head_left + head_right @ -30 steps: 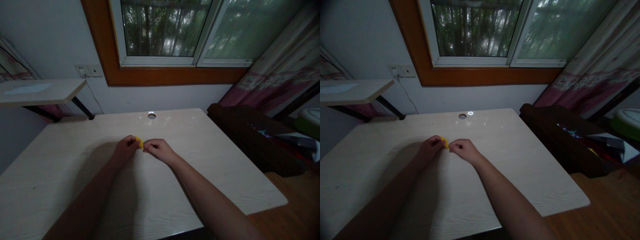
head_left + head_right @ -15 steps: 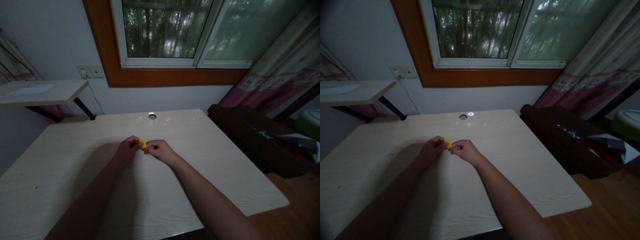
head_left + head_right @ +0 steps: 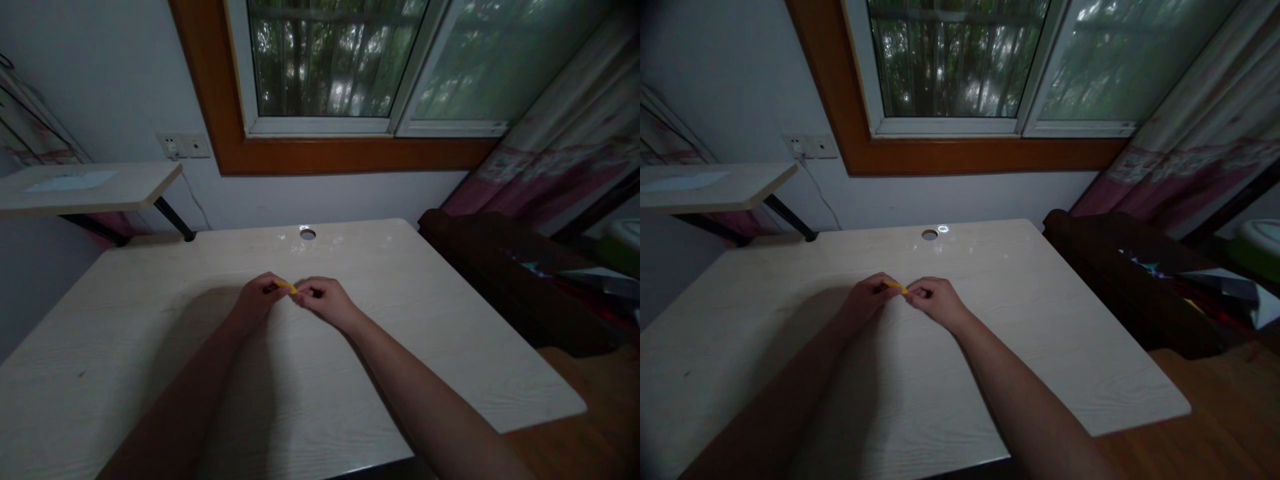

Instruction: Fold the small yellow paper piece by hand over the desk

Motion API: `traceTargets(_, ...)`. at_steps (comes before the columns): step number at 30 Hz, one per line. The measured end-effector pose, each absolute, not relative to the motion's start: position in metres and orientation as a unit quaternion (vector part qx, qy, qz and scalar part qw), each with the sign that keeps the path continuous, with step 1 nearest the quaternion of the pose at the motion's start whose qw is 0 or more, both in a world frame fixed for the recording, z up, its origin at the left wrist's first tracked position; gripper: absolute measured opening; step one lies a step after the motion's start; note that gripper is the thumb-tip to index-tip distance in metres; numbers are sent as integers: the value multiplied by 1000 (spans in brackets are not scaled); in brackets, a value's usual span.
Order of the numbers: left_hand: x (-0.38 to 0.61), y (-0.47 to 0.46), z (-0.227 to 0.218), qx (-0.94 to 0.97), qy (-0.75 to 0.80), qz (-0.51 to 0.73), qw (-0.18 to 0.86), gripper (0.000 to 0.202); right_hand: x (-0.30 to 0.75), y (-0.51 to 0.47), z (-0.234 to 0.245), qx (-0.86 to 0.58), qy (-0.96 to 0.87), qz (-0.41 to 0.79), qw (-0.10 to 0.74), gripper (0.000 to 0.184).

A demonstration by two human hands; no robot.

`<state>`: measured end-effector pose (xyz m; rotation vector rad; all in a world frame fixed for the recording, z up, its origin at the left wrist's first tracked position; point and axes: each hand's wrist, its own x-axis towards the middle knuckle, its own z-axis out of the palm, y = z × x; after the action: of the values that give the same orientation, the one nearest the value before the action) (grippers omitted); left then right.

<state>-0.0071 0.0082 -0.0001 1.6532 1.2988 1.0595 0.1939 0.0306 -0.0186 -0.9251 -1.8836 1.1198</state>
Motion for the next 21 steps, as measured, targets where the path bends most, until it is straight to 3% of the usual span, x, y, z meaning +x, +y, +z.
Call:
traceTargets(11, -8, 6, -12, 642, 527, 382, 406, 27, 194, 31, -16, -372, -661, 519, 393, 21)
traceTargets(21, -7, 3, -11, 642, 531, 386, 396, 27, 193, 30, -16, -383, -675, 503, 381, 22)
